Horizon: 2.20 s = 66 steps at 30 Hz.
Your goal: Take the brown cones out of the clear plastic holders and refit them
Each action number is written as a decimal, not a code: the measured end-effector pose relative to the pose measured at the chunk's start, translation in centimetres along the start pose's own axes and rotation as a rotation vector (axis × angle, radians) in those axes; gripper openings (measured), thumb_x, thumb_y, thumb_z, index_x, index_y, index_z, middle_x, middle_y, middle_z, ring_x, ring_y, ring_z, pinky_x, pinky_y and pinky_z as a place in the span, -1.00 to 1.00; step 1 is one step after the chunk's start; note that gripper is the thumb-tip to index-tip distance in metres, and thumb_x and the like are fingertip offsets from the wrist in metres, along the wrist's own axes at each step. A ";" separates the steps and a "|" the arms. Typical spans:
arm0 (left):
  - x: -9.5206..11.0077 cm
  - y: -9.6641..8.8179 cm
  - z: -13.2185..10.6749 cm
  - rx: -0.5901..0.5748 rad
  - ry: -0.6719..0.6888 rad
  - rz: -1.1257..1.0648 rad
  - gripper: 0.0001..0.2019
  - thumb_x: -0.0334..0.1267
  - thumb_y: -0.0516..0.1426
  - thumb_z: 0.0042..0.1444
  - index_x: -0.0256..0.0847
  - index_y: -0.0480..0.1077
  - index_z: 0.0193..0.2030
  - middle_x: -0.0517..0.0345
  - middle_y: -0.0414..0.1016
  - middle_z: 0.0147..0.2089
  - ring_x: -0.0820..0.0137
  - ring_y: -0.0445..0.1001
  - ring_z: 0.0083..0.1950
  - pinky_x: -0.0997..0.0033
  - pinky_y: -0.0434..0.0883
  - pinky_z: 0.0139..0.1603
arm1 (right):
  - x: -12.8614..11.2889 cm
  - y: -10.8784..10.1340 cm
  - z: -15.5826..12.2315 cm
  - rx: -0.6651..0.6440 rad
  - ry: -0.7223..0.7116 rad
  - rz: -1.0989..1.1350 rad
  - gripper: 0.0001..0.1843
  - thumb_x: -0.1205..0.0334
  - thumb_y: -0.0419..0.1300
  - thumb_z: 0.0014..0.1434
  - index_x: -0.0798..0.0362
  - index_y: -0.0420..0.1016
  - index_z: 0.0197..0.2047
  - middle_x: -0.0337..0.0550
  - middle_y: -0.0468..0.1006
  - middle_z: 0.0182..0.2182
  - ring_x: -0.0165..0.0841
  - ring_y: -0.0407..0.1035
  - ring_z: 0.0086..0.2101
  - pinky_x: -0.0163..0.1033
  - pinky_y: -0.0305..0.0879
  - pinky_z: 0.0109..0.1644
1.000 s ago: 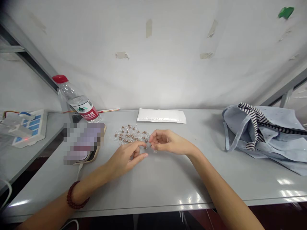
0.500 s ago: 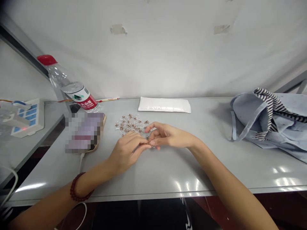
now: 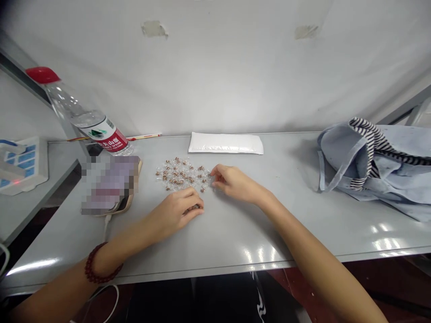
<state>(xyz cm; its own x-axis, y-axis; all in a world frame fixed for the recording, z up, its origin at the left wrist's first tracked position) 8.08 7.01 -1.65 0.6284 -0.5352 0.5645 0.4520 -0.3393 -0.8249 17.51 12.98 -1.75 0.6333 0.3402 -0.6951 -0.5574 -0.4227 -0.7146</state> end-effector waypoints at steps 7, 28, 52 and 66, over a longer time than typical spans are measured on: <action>0.0 0.4 0.0 -0.063 -0.015 0.031 -0.88 -0.43 0.04 0.23 -0.28 0.40 -0.24 0.14 0.37 -0.24 0.44 0.38 -0.29 0.39 0.34 -0.22 | -0.3 0.8 -1.2 -0.153 -0.001 -0.129 -0.46 -0.04 0.20 0.13 0.09 0.29 0.08 0.00 0.40 -0.06 -0.22 0.35 -0.14 -0.12 0.32 -0.09; 0.7 0.7 -0.1 -0.035 0.022 0.067 -0.81 -0.41 -0.03 0.28 -0.31 0.40 -0.25 0.10 0.31 -0.25 0.46 0.34 -0.35 0.44 0.34 -0.30 | -0.2 1.7 -1.5 -0.105 0.007 -0.228 -0.80 0.17 0.11 0.23 0.02 0.36 -0.09 -0.13 0.38 -0.24 -0.36 0.30 -0.39 -0.22 0.24 -0.31; -2.1 0.1 1.1 0.116 -0.114 0.264 -0.71 -0.08 0.04 0.27 -0.29 0.38 -0.11 0.08 0.50 -0.28 0.36 0.46 -0.34 0.40 0.30 -0.35 | 2.3 -0.3 -1.1 -0.034 0.108 -0.328 -0.76 0.02 0.12 0.17 0.02 0.38 -0.28 -0.10 0.38 -0.25 -0.37 0.28 -0.45 -0.18 0.24 -0.34; -2.1 -0.2 2.0 0.154 -0.181 0.319 -0.69 -0.02 0.05 0.24 -0.24 0.36 -0.11 0.08 0.52 -0.33 0.31 0.46 -0.37 0.39 0.28 -0.40 | 2.2 -0.5 -1.1 -0.016 0.064 -0.325 -0.72 0.00 0.16 0.11 0.01 0.41 -0.22 -0.05 0.40 -0.23 -0.19 0.31 -0.26 -0.12 0.26 -0.27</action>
<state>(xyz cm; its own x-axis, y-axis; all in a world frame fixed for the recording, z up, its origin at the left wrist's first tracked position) 7.93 9.71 -2.63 0.8477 -0.4457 0.2876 0.2967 -0.0510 -0.9536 19.84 13.02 -2.82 0.8093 0.4058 -0.4247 -0.3126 -0.3146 -0.8963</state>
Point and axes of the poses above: each hand's wrist, its own z-axis towards the middle knuckle, its own y-axis out of the palm, x = y × z, the point moved 10 cm from there along z, towards the middle knuckle
